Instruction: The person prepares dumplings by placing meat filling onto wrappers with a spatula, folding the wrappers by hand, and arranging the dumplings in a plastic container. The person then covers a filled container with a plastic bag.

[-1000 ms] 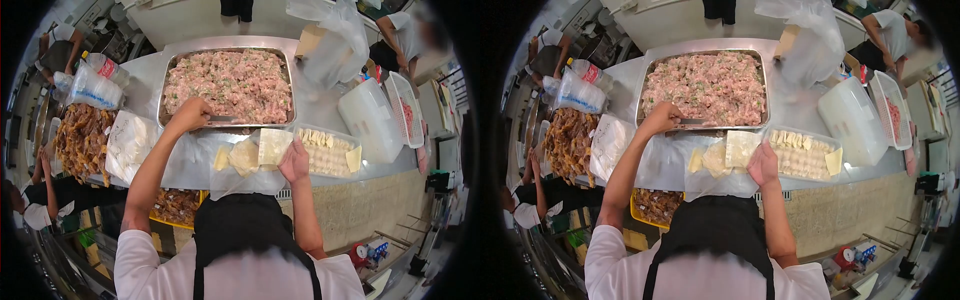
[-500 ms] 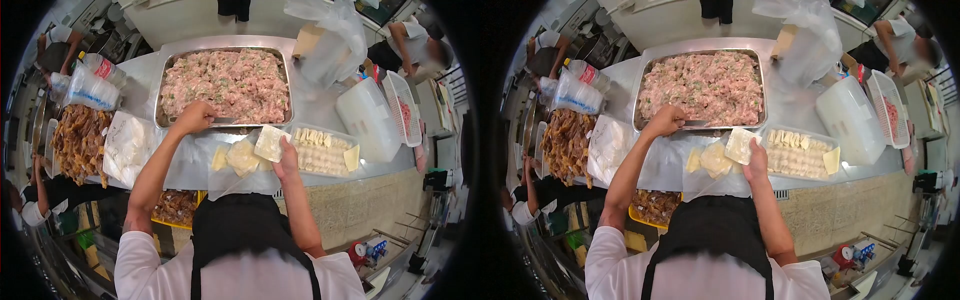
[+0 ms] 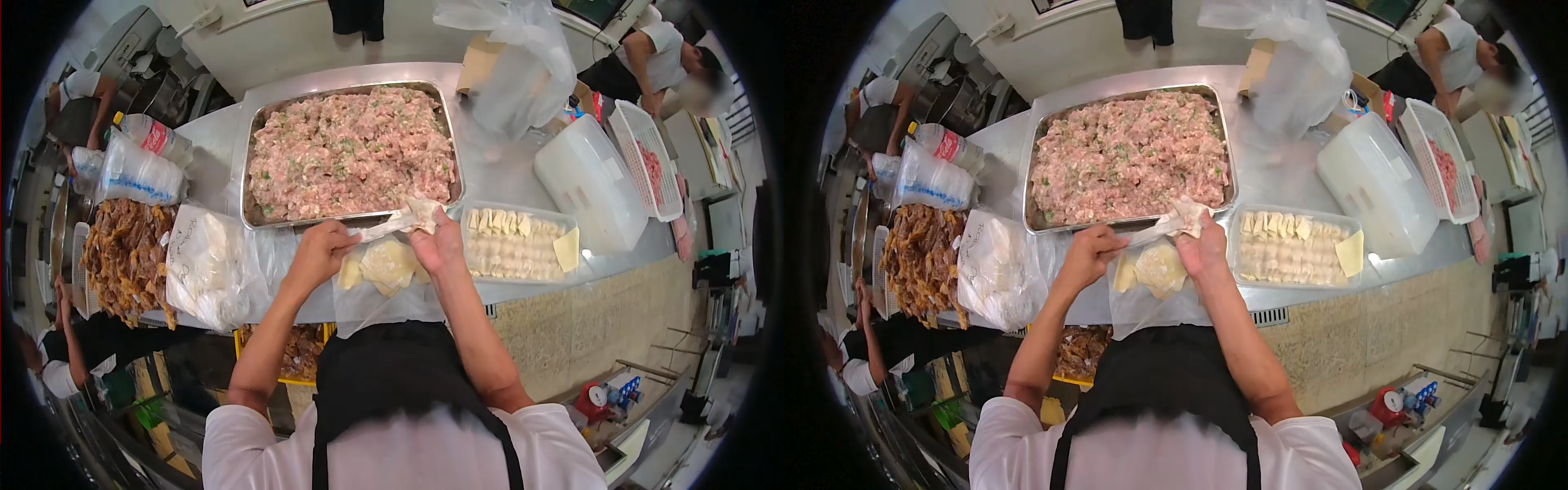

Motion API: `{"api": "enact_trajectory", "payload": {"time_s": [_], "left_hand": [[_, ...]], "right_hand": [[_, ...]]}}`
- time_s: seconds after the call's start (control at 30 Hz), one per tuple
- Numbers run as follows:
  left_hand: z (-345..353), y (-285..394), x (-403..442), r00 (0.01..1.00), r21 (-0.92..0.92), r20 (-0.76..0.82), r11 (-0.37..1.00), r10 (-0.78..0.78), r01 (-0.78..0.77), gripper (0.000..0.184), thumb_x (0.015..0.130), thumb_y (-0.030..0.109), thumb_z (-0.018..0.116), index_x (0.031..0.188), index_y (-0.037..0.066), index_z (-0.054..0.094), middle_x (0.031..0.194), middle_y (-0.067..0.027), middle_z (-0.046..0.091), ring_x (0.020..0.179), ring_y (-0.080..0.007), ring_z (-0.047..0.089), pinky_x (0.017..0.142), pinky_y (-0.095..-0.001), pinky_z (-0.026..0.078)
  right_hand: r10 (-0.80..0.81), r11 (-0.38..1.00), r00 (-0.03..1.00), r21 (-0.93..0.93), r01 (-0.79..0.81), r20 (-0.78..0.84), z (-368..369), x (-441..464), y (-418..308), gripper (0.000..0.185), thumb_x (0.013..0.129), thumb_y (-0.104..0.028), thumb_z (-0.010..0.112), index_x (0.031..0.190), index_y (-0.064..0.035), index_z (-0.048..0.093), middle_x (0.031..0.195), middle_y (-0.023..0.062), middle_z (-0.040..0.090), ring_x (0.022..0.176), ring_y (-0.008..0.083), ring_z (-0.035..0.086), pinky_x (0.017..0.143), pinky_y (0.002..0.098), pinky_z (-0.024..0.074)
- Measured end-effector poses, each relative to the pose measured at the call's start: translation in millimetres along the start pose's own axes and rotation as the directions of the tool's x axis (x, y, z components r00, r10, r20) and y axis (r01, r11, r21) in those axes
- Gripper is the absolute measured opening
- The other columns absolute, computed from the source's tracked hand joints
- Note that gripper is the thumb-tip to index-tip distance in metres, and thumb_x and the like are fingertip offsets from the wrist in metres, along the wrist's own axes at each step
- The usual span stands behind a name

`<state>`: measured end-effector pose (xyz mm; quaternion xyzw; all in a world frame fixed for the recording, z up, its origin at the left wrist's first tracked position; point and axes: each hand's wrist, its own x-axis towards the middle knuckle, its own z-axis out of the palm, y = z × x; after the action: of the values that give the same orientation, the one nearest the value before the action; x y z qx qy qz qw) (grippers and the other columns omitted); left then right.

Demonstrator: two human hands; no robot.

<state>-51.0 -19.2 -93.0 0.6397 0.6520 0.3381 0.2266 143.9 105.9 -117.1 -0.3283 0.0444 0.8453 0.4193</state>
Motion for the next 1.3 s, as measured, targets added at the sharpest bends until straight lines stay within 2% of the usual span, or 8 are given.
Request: {"api": "enact_trajectory", "payload": {"time_s": [0.17,0.37,0.47,0.77,0.97,1.07,1.13,1.3], "left_hand": [[-62,8,10,0.997,0.300,-0.082,0.953,-0.015,0.038,0.029,0.075,-0.007,0.066,0.098,0.008,0.077,0.086,-0.0143,0.068,0.081,-0.0342,0.066,0.069,-0.0419,0.051],[-36,-19,55,0.999,0.564,0.037,0.826,-0.010,-0.012,0.035,0.065,-0.005,0.062,0.093,0.008,0.076,0.084,-0.0124,0.067,0.083,-0.0358,0.066,0.071,-0.0471,0.051],[-27,-19,63,0.988,0.461,0.122,0.877,0.091,-0.137,0.028,0.063,-0.002,0.064,0.086,0.009,0.075,0.087,-0.0150,0.069,0.086,-0.0378,0.066,0.072,-0.0485,0.053],[-20,-50,75,0.980,0.204,0.197,0.977,0.014,-0.055,0.034,0.066,-0.002,0.063,0.097,0.005,0.077,0.082,-0.0221,0.069,0.076,-0.0380,0.068,0.070,-0.0444,0.053],[-36,-47,67,0.886,-0.040,0.317,0.929,-0.338,0.369,0.032,0.073,-0.001,0.065,0.102,0.006,0.077,0.080,-0.0189,0.072,0.072,-0.0290,0.069,0.067,-0.0364,0.052],[-36,-41,61,0.971,0.002,0.074,0.973,-0.229,0.229,0.029,0.073,-0.006,0.068,0.098,0.007,0.079,0.082,-0.0130,0.072,0.071,-0.0208,0.069,0.065,-0.0361,0.052],[-36,-34,58,0.976,0.189,0.018,0.958,0.217,-0.216,0.028,0.068,-0.006,0.068,0.091,0.008,0.078,0.084,-0.0108,0.071,0.075,-0.0268,0.069,0.066,-0.0402,0.053],[-63,-20,58,0.982,0.594,0.190,0.798,-0.014,-0.103,0.026,0.064,-0.002,0.067,0.084,0.010,0.077,0.085,-0.0103,0.070,0.083,-0.0335,0.068,0.070,-0.0460,0.053]], "right_hand": [[-0.243,0.967,0.967,-0.055,0.248,0.083,-19,4,-14,0.045,0.109,-0.025,0.033,0.139,0.0077,0.044,0.142,0.0217,0.051,0.131,0.0367,0.051,0.115,0.0511,0.0383],[-0.247,0.964,0.964,-0.075,0.254,0.095,-14,-1,-17,0.044,0.109,-0.025,0.036,0.139,0.0062,0.045,0.137,0.0185,0.056,0.126,0.0326,0.054,0.113,0.0483,0.0409],[-0.248,0.964,0.961,-0.064,0.257,0.126,-24,-3,-21,0.044,0.108,-0.025,0.038,0.139,0.0065,0.045,0.137,0.0182,0.056,0.125,0.0324,0.055,0.113,0.0477,0.0414],[-0.302,0.932,0.949,-0.180,0.314,0.093,-33,0,-22,0.044,0.108,-0.023,0.038,0.139,0.0081,0.044,0.137,0.0190,0.056,0.126,0.0323,0.055,0.111,0.0470,0.0433],[-0.309,0.926,0.950,-0.212,0.313,0.052,-37,4,-17,0.038,0.108,-0.023,0.042,0.131,0.0051,0.053,0.122,0.0143,0.065,0.112,0.0279,0.064,0.099,0.0421,0.0509],[-0.307,0.927,0.951,-0.216,0.308,0.039,-38,1,-16,0.037,0.108,-0.023,0.042,0.130,0.0048,0.053,0.124,0.0145,0.064,0.113,0.0276,0.064,0.100,0.0422,0.0506],[-0.307,0.925,0.951,-0.219,0.309,0.047,-38,1,-14,0.041,0.108,-0.022,0.039,0.136,0.0069,0.047,0.131,0.0171,0.059,0.120,0.0308,0.059,0.106,0.0446,0.0463],[-0.311,0.917,0.947,-0.240,0.320,0.074,-35,-2,-14,0.047,0.109,-0.023,0.036,0.142,0.0092,0.040,0.139,0.0200,0.053,0.128,0.0339,0.054,0.113,0.0469,0.0419]]}}
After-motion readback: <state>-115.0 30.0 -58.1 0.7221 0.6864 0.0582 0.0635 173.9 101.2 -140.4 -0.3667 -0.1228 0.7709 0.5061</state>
